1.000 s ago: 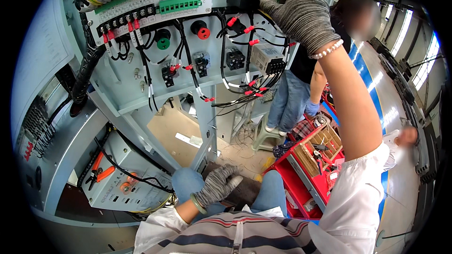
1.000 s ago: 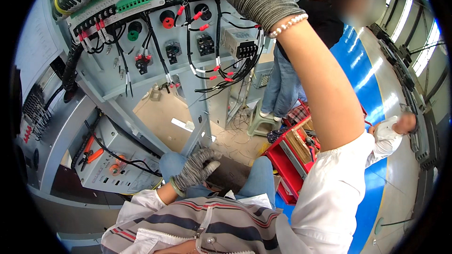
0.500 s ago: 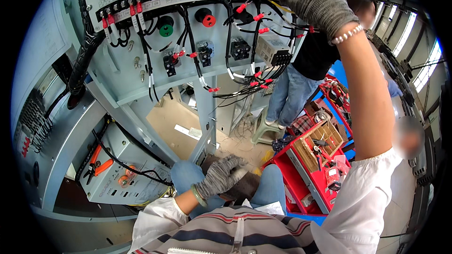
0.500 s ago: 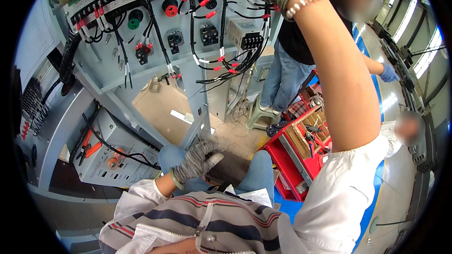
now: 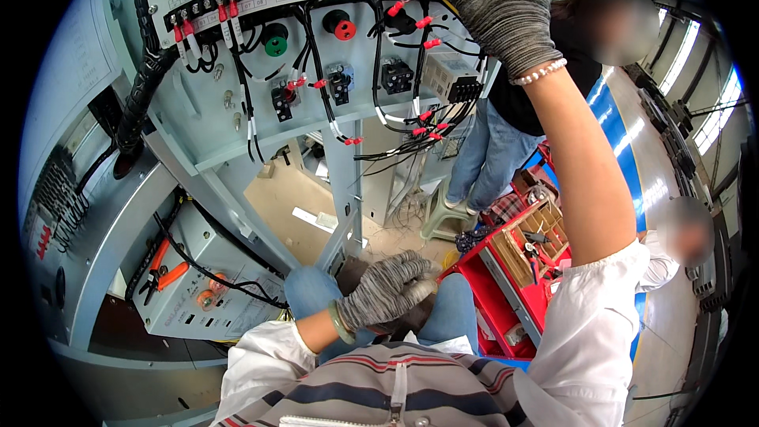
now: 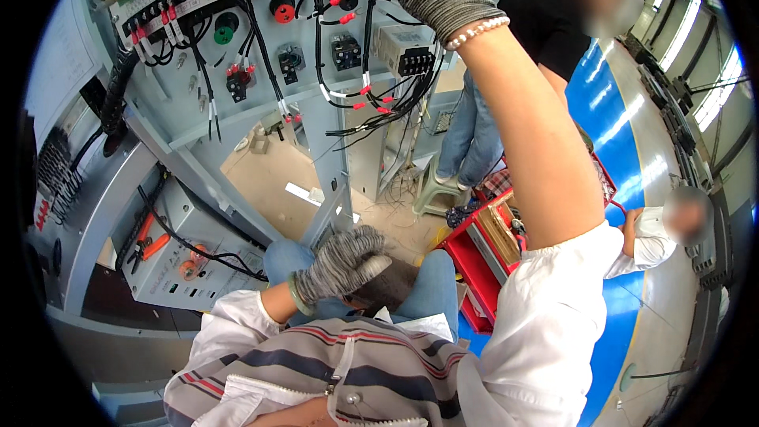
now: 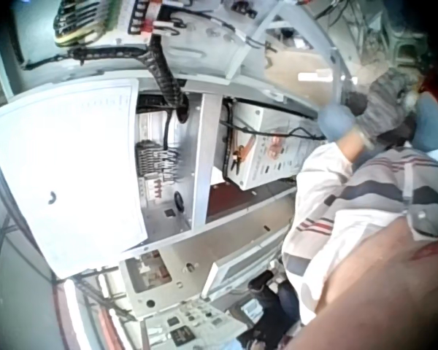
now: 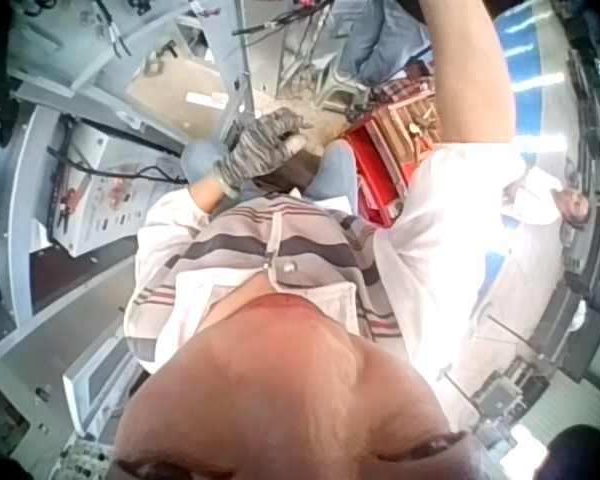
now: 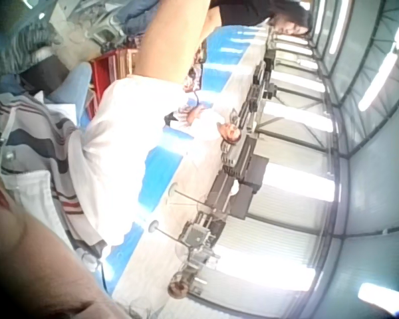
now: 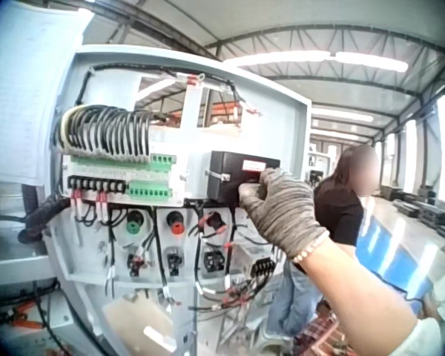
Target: The person works on an open electrical cabinet, stripping wire ends with pliers and securing them into terminal blocks using a cordless screwdriver. They also remove a slipper to show a bare foot briefly before resuming wiring.
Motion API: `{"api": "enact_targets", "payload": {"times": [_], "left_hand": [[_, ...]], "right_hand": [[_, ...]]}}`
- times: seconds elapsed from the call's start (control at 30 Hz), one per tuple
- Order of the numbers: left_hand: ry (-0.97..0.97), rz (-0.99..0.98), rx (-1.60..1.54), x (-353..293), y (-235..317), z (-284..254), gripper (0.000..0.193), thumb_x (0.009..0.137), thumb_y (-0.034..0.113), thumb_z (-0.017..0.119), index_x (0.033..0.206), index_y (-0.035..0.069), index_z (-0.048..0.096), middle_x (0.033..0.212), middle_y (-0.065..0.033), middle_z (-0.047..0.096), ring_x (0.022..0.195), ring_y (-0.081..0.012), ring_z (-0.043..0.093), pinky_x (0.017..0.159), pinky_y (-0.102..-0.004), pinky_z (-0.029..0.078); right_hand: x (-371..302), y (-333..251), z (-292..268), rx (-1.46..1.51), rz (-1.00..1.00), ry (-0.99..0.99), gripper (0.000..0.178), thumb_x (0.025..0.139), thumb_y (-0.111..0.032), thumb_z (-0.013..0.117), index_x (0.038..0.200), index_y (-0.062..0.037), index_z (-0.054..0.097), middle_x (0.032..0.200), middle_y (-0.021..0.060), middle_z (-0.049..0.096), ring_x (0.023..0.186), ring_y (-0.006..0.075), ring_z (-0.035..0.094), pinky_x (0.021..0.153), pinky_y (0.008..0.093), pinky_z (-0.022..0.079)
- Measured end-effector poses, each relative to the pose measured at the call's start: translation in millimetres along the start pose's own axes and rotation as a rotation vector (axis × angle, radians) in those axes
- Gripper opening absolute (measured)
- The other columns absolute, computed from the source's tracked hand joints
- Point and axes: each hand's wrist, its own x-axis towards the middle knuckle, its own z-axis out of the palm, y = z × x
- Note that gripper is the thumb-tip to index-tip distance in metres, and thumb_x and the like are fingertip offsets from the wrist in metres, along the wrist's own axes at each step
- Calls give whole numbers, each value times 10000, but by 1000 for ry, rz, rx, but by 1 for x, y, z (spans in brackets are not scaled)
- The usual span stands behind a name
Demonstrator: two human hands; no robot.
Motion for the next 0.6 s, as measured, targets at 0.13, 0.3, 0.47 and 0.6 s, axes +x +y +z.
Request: {"api": "enact_targets", "payload": {"times": [0.13,0.3,0.47,0.6], "left_hand": [[-26,-40,-33,1,2,-1,288,801,222,652,1046,76,614,880,-110,597,786,-289,608,688,-365,491],[-43,-41,-24,1,1,1,292,804,218,648,1052,70,612,881,-122,597,800,-290,608,703,-359,488],[-31,-23,-67,12,5,1,280,819,201,630,1060,59,604,909,-124,611,811,-276,620,730,-344,492],[95,-173,-157,18,2,6,274,826,165,619,1076,54,598,944,-127,616,839,-261,626,739,-333,496]], "right_hand": [[-3,1,4,-34,-35,80,348,806,-357,556,799,-10,588,733,204,599,690,371,603,629,451,481],[-4,12,-14,157,128,-6,350,807,-342,588,788,7,584,695,218,588,682,374,592,630,443,468],[-13,24,-52,235,85,134,242,798,-247,624,817,-12,570,701,173,573,641,309,569,610,393,456],[-110,58,-64,480,89,-29,306,828,-275,621,997,-21,599,891,107,613,836,219,601,707,329,481]]}}
